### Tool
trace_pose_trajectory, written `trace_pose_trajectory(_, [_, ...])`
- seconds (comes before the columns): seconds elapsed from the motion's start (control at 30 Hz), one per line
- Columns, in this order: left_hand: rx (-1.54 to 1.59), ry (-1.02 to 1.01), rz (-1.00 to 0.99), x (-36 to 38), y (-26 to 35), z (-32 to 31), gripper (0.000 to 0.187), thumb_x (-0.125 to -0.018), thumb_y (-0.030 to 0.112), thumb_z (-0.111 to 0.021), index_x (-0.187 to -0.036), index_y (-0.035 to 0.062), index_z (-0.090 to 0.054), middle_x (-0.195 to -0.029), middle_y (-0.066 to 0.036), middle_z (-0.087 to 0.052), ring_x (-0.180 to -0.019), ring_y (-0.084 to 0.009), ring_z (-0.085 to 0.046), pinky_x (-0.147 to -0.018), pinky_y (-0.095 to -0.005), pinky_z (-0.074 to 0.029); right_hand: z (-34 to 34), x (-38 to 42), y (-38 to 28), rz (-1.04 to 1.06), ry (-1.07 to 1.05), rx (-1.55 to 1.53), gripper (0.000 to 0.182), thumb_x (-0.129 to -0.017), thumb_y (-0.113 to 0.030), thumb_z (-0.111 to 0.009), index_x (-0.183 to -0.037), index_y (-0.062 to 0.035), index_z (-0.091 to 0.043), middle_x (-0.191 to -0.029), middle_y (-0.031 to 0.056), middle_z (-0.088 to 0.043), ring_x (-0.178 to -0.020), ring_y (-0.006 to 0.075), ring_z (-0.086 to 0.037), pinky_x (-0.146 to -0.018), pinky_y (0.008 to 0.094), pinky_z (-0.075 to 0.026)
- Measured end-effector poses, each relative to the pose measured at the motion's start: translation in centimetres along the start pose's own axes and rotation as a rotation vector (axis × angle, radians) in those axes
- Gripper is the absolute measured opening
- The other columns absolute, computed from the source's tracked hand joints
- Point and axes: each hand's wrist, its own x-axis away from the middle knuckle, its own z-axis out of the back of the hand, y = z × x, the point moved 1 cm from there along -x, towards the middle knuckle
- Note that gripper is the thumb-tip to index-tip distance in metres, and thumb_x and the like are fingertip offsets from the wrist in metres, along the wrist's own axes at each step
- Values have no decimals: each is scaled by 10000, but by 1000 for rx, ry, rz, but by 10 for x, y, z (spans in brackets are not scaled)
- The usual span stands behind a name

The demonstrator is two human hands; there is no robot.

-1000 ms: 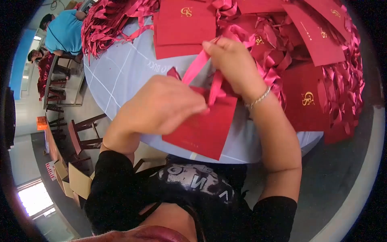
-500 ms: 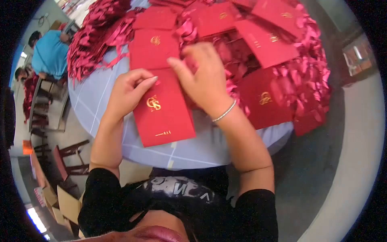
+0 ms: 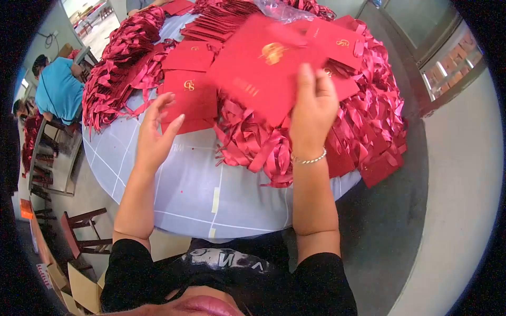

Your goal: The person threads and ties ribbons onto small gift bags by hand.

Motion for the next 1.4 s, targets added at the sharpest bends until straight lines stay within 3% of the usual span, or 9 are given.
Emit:
trace_pose_trajectory(0.17, [-302, -137, -79, 2, -18, -5, 665, -853, 195, -764, -1425, 27, -469, -1449, -185, -479, -1357, -320, -457, -1126, -445, -361, 18, -24, 1, 204, 14, -54, 480, -983, -56, -623, -1420, 30, -442, -1283, 104, -577, -1092, 141, -588, -968, 300, -484])
trace_pose_trajectory(0.27, [-455, -191, -55, 5, -22, -7, 772, -826, 271, -792, -1466, 43, -425, -1529, -227, -366, -1437, -394, -329, -1166, -470, -304, 34, -30, 21, 252, 235, 152, 684, -954, 8, -613, -1535, 36, -251, -1517, 189, -355, -1355, 218, -422, -1118, 350, -378])
trace_pose_trajectory(0.3, [-517, -192, -54, 5, -23, -8, 817, -814, 296, -802, -1484, 53, -404, -1557, -234, -319, -1457, -410, -283, -1177, -472, -286, 28, -23, 6, 216, 118, 86, 754, -916, 3, -640, -1541, 43, -219, -1610, 243, -161, -1462, 305, -287, -1169, 384, -312])
trace_pose_trajectory(0.43, [-591, -172, 51, 2, -24, -8, 982, -745, 335, -855, -1537, 94, -326, -1625, -237, -178, -1490, -452, -176, -1196, -466, -254, 44, -31, 13, 342, 124, 751, 901, -839, -128, -757, -1552, 3, -222, -1597, 353, -42, -1506, 429, -125, -1207, 466, -206])
trace_pose_trajectory(0.6, [-532, -124, 112, -5, -31, -6, 1048, -692, 309, -889, -1548, 118, -314, -1634, -231, -157, -1486, -425, -213, -1198, -461, -259, 25, -14, 17, 451, 4, 1365, 1099, -709, -328, -887, -1562, -70, -244, -1546, 444, -10, -1467, 572, -18, -1179, 628, -151])
trace_pose_trajectory(0.77, [-570, -111, 24, -8, -51, -4, 966, -711, 284, -873, -1519, 110, -373, -1620, -232, -201, -1472, -410, -254, -1193, -452, -275, 5, 4, 10, 423, -281, 1661, 1096, -625, -445, -912, -1530, -159, -363, -1614, 294, -89, -1476, 543, -71, -1094, 723, -241])
trace_pose_trajectory(0.87, [-598, -98, -11, -8, -53, -6, 909, -724, 274, -862, -1496, 103, -412, -1608, -230, -235, -1462, -410, -270, -1190, -451, -283, 9, 3, 24, 407, -385, 1665, 1034, -620, -460, -908, -1491, -167, -434, -1604, 289, -139, -1470, 537, -117, -1088, 721, -256])
trace_pose_trajectory(1.03, [-598, -89, -2, -9, -54, -4, 894, -722, 275, -862, -1484, 100, -430, -1595, -218, -263, -1456, -406, -278, -1186, -452, -295, -2, 10, 19, 389, -450, 1760, 1111, -581, -509, -910, -1471, -44, -436, -1601, 280, -160, -1457, 563, -120, -1081, 735, -250])
trace_pose_trajectory(1.4, [-508, -16, -78, -13, -52, 2, 809, -670, 233, -881, -1371, 35, -530, -1367, -158, -460, -1289, -354, -430, -1105, -428, -383, 0, -59, 19, 267, -356, 2045, 884, -770, -574, -762, -1442, -64, -499, -1587, 236, -276, -1454, 482, -246, -1080, 730, -273])
